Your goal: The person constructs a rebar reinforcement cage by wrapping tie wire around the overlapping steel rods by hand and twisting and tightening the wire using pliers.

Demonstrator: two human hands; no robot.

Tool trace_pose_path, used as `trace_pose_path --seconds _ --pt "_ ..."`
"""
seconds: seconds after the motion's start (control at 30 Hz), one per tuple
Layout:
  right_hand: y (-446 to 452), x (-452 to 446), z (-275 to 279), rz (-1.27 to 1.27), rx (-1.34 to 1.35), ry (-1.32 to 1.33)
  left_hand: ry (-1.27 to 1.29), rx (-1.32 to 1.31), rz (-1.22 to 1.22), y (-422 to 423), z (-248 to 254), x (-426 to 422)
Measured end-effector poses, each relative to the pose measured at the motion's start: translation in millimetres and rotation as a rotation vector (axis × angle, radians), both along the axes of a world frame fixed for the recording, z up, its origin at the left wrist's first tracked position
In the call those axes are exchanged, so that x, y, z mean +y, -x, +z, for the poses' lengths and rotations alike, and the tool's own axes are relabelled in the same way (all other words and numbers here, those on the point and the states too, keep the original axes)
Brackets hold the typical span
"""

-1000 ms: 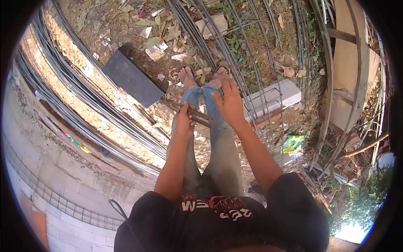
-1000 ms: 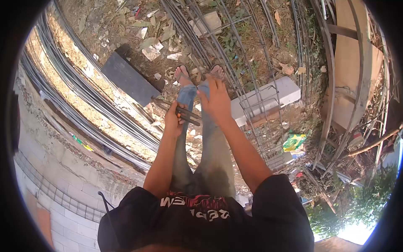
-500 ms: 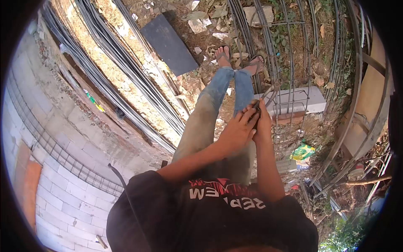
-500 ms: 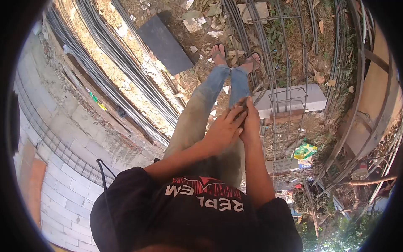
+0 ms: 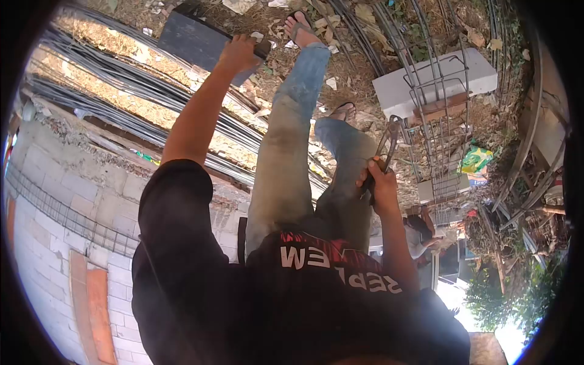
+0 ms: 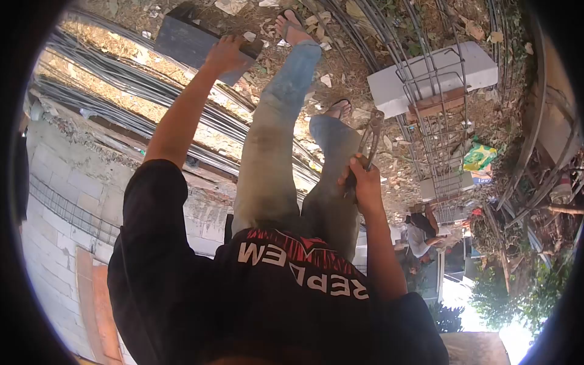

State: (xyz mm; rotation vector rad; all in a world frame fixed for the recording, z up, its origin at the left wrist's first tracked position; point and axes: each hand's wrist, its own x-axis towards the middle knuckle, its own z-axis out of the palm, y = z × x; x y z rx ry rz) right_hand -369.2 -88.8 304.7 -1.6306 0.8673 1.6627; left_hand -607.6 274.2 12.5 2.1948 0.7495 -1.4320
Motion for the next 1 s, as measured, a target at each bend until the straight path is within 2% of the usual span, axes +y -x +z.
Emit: trace_pose_path --seconds 0.07,0.13,0.3,0.33,0.37,0.43,0.53,0.63,0.73,0.8,0.9,1.0 --pt "25.7 -61.0 -6.4 0.165 -0.001 0.017 -0.003 0.108 -0.315 7.5 -22.9 4.9" --pt "59.2 -107.4 -21.0 0.266 -0.056 0.053 -0.025 0.162 -0.372 5.4 -42.8 3.3" --pt "101.7 -210.1 -68.7 0.267 0.073 0.1 -0.108 0.313 -0.471 20.8 -69.4 -28.7" --pt "99.2 -226.3 -81.1 0.279 0.104 0.102 -0.177 0.251 -0.502 40.3 -94.0 -33.8" --pt "97.0 -231.9 -90.8 0.276 0.064 0.081 -0.236 0.19 -0.55 58.6 -116.4 -33.4" --pt "82.2 -231.0 -85.2 0.266 0.026 0.084 -0.148 0.272 -0.67 42.2 -118.4 -38.0" --pt "77.1 -223.4 -72.4 0.112 0.07 0.169 -0.093 0.327 -0.525 64.3 -153.8 -39.8" --pt "92.5 -212.8 -75.0 0.053 0.08 0.146 0.026 0.407 -0.64 43.0 -139.9 -27.9" --pt "78.0 -186.0 -88.7 0.024 0.024 0.1 -0.029 0.0 -0.629 87.0 -147.4 -19.4" --pt "62.5 -174.4 -94.2 0.009 0.039 0.046 0.013 0.089 -0.626 90.4 -134.5 -21.8" --pt "45.5 -173.7 -123.3 -0.002 -0.102 -0.071 0.19 0.259 -0.582 108.6 -114.3 -45.0" --pt "26.1 -191.1 -160.8 0.095 -0.128 -0.2 0.363 0.315 -0.599 125.6 -103.8 -115.7"
